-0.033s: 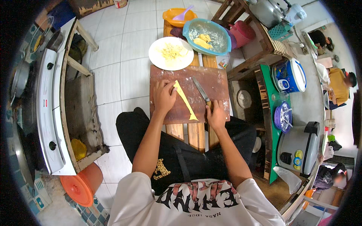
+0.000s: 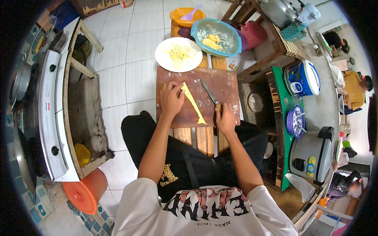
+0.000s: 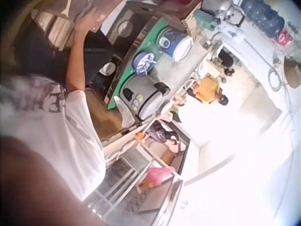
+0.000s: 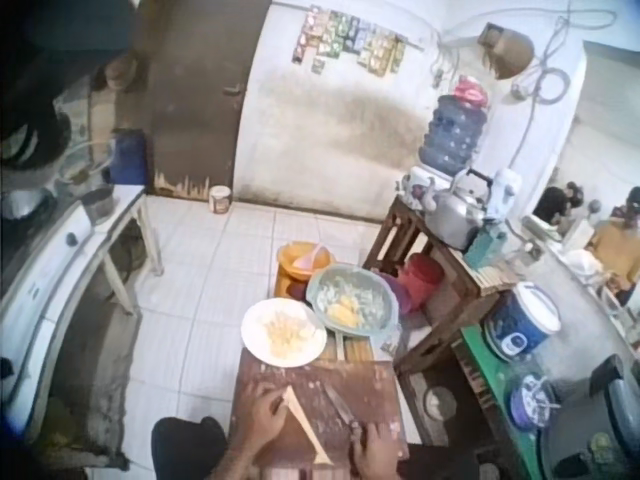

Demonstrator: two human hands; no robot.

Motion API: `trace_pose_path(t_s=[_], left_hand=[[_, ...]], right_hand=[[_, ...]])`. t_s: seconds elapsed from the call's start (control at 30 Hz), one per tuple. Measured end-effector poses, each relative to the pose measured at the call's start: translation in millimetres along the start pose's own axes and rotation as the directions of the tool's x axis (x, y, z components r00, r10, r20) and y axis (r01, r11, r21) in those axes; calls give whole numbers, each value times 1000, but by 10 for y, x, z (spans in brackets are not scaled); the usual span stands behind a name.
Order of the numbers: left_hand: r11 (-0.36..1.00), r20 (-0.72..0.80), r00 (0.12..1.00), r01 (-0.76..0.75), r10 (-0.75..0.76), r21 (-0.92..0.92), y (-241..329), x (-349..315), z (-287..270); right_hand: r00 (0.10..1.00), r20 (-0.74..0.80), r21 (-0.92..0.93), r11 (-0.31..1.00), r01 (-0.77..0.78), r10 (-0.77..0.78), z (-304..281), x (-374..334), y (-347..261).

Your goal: The person shreds a long piece of yellow dough by hand into a white plate, then takes a small piece of dough from a blue bowl, rolls it between their palms, and uses a glass to flatten it on a wooden board.

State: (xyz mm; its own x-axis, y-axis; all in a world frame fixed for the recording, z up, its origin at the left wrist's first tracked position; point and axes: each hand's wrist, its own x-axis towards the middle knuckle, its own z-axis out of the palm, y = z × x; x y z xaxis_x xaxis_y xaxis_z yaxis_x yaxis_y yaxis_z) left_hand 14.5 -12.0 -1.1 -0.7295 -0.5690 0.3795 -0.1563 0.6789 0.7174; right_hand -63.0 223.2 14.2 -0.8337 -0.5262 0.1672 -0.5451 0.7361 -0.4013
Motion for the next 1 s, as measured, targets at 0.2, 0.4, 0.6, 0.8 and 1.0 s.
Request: trace_pose_path(t_s=[0.2, 0.4, 0.6, 0.8, 1.0], left_hand=[[996, 13, 1000, -18, 17, 86, 24, -5, 24], [994, -5, 1000, -14, 15, 113, 51, -5, 53], [995, -27, 1000, -9, 11, 101, 13, -12, 88], [994, -51, 999, -6, 12, 105, -23, -15, 106], [988, 3, 1000, -1, 1, 157, 81, 11, 56]], right_hand=[[942, 315, 733, 600, -320, 117, 10, -38, -159], [824, 558, 749, 365, -552, 101, -41, -81, -391], [913, 407, 682, 658, -320, 22, 135, -109, -359], [968, 204, 355, 932, 69, -149, -38, -136, -594], [956, 288, 234, 972, -6, -64, -33, -208, -644]])
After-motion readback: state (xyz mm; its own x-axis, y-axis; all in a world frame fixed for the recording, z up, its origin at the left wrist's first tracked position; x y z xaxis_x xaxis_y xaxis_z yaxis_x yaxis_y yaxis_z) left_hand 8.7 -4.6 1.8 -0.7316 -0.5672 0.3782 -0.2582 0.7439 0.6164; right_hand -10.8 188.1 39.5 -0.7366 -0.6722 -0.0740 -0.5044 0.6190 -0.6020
